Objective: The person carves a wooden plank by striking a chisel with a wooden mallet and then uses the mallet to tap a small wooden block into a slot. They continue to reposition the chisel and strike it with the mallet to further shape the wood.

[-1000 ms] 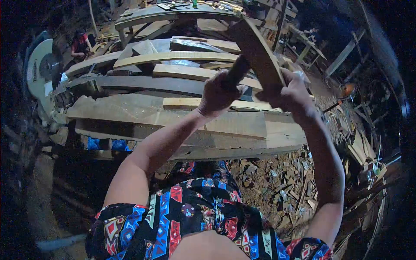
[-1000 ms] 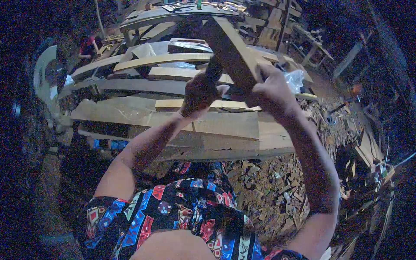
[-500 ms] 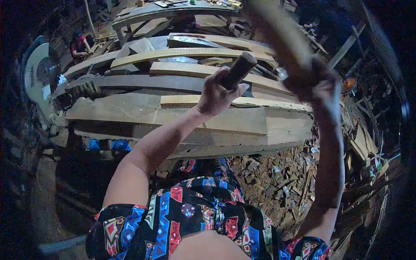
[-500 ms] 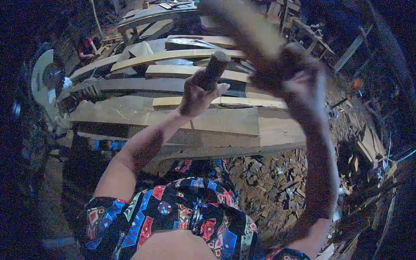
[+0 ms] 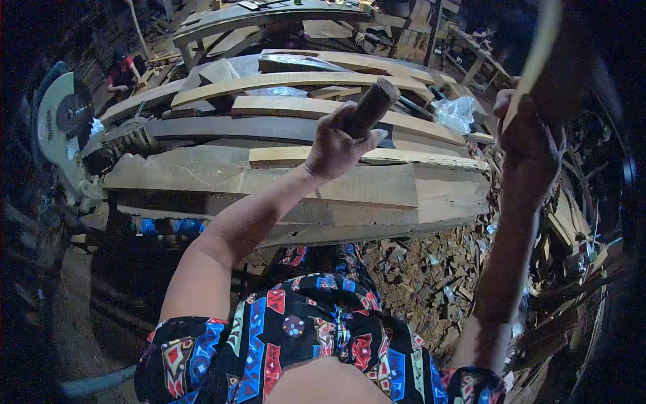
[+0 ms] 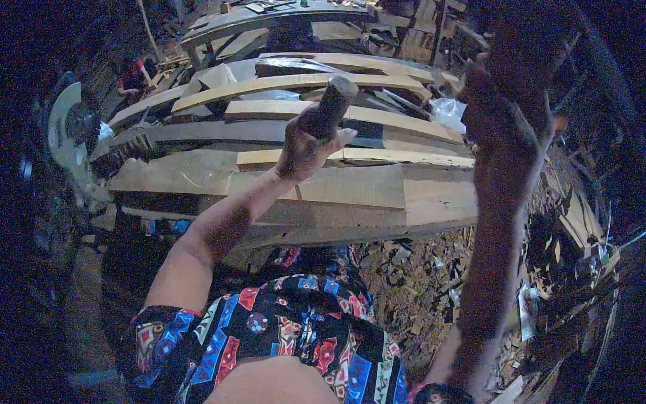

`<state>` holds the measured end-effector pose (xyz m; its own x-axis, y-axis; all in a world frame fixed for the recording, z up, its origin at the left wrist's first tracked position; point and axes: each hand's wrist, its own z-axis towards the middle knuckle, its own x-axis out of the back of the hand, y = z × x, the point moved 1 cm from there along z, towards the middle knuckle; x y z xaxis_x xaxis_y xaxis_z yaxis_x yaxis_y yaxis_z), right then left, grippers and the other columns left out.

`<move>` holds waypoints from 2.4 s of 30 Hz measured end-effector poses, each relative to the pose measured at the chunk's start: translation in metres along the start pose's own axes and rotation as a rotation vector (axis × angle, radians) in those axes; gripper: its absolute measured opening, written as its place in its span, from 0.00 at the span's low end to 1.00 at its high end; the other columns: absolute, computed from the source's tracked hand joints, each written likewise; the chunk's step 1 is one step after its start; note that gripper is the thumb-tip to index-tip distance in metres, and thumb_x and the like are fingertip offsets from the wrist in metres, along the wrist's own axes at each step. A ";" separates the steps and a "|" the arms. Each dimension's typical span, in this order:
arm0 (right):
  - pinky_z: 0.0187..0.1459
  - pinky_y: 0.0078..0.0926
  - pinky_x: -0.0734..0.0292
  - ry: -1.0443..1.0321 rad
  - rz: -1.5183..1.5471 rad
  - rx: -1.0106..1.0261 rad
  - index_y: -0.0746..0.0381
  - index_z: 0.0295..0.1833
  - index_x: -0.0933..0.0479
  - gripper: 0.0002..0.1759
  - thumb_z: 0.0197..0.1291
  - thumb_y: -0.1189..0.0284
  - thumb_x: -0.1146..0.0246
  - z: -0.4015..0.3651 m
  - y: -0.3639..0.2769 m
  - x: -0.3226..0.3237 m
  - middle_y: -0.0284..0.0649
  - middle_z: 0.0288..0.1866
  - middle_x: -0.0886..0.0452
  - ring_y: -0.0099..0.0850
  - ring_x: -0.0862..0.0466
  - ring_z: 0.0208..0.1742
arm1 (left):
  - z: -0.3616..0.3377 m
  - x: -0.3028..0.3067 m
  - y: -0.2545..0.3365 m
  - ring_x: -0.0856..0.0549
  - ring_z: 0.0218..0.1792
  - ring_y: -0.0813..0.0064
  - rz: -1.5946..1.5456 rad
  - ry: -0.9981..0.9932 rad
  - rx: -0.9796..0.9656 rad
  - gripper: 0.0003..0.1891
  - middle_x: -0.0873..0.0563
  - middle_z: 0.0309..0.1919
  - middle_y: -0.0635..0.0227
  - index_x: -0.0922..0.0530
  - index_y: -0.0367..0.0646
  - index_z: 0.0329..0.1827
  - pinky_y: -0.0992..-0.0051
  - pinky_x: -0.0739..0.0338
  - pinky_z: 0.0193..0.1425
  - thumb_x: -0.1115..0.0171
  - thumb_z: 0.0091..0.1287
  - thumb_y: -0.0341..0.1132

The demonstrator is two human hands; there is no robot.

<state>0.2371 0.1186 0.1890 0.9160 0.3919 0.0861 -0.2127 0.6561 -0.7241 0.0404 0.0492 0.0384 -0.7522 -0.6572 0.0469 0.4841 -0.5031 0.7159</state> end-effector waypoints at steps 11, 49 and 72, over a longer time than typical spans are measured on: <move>0.18 0.13 0.39 -0.155 0.035 -0.468 0.59 0.37 0.27 0.17 0.40 0.70 0.30 -0.046 0.103 -0.028 0.28 0.20 0.27 0.15 0.32 0.16 | 0.000 0.022 -0.002 0.26 0.29 0.83 -0.114 0.024 0.048 0.15 0.21 0.26 0.74 0.27 0.38 0.33 0.79 0.28 0.34 0.30 0.50 0.35; 0.19 0.16 0.39 -0.151 0.118 -0.524 0.63 0.36 0.27 0.14 0.43 0.72 0.32 -0.103 0.197 -0.049 0.30 0.22 0.26 0.16 0.32 0.19 | -0.010 0.049 0.002 0.32 0.11 0.88 -0.250 0.261 0.222 0.08 0.29 0.12 0.77 0.28 0.43 0.29 0.85 0.40 0.14 0.37 0.55 0.33; 0.23 0.18 0.34 0.067 0.290 0.083 0.65 0.40 0.29 0.13 0.47 0.74 0.42 -0.014 0.026 -0.035 0.39 0.27 0.23 0.22 0.27 0.22 | -0.003 0.014 0.003 0.29 0.25 0.88 -0.095 -0.003 0.094 0.14 0.25 0.23 0.78 0.26 0.39 0.34 0.83 0.32 0.28 0.30 0.51 0.33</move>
<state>0.2045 0.1132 0.1575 0.8331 0.5285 -0.1632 -0.4927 0.5749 -0.6532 0.0324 0.0368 0.0392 -0.7939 -0.6076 -0.0225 0.3667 -0.5081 0.7793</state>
